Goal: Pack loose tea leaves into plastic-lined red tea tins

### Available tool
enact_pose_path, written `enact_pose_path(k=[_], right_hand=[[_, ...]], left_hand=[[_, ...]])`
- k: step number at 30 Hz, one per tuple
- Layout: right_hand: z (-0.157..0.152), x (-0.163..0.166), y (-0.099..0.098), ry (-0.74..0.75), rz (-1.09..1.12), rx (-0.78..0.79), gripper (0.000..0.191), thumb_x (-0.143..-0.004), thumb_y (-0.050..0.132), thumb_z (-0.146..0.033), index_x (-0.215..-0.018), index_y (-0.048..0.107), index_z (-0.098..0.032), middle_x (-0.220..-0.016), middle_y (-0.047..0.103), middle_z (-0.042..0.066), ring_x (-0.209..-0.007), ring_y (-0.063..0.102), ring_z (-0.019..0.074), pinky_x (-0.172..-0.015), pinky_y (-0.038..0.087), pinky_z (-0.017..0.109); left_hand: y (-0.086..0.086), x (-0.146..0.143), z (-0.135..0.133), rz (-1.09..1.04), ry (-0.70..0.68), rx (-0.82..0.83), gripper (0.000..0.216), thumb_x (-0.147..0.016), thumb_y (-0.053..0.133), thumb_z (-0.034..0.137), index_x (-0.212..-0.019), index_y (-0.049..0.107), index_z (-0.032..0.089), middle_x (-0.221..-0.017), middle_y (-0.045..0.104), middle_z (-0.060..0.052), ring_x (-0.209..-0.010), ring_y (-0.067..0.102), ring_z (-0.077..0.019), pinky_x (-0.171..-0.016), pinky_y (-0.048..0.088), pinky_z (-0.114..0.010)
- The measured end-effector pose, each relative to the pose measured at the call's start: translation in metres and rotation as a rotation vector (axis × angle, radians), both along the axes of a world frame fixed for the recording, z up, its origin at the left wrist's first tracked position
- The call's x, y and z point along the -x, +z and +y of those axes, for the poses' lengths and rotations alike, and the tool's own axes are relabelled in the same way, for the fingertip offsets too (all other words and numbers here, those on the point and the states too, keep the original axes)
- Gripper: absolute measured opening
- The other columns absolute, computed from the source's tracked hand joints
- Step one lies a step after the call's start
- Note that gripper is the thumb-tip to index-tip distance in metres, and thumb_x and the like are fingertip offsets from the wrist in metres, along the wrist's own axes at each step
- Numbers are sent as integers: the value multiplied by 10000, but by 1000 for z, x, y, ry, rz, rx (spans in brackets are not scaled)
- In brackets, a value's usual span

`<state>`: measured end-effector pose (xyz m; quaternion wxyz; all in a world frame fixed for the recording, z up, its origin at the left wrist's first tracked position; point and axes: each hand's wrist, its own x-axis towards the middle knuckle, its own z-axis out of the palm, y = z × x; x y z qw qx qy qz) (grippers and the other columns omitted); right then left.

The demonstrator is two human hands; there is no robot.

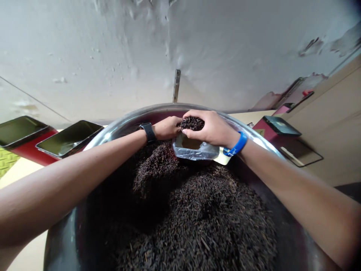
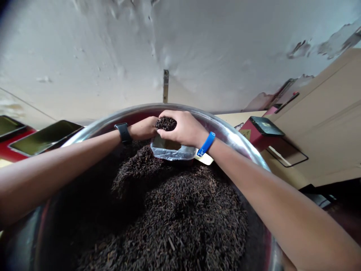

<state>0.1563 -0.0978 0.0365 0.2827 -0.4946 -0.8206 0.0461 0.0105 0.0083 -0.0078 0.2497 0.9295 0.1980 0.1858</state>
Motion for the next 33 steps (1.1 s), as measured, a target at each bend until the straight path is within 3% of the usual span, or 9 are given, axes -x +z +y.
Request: enact_pose_path(k=[10,33], right_hand=[[6,-5,-8,-22,-73,-194,315,-717,524,-329,-996,553,-184,-937,580,41,-839,521,163,-768,383,288],[4,-10,-4,-13,-78,-144,288,-738,504,-380,-913,579,-165,-881,593,44,-803,518,156,-747,373,290]], left_hand=[[-5,0,5,-32,-32,-23,199,-763,429,237,-761,583,111,-739,600,-22,-666,512,-115,-623,413,-242],[3,1,2,40,15,-120,273,-810,404,308,-766,589,112,-743,616,-48,-639,498,-110,-601,373,-222]])
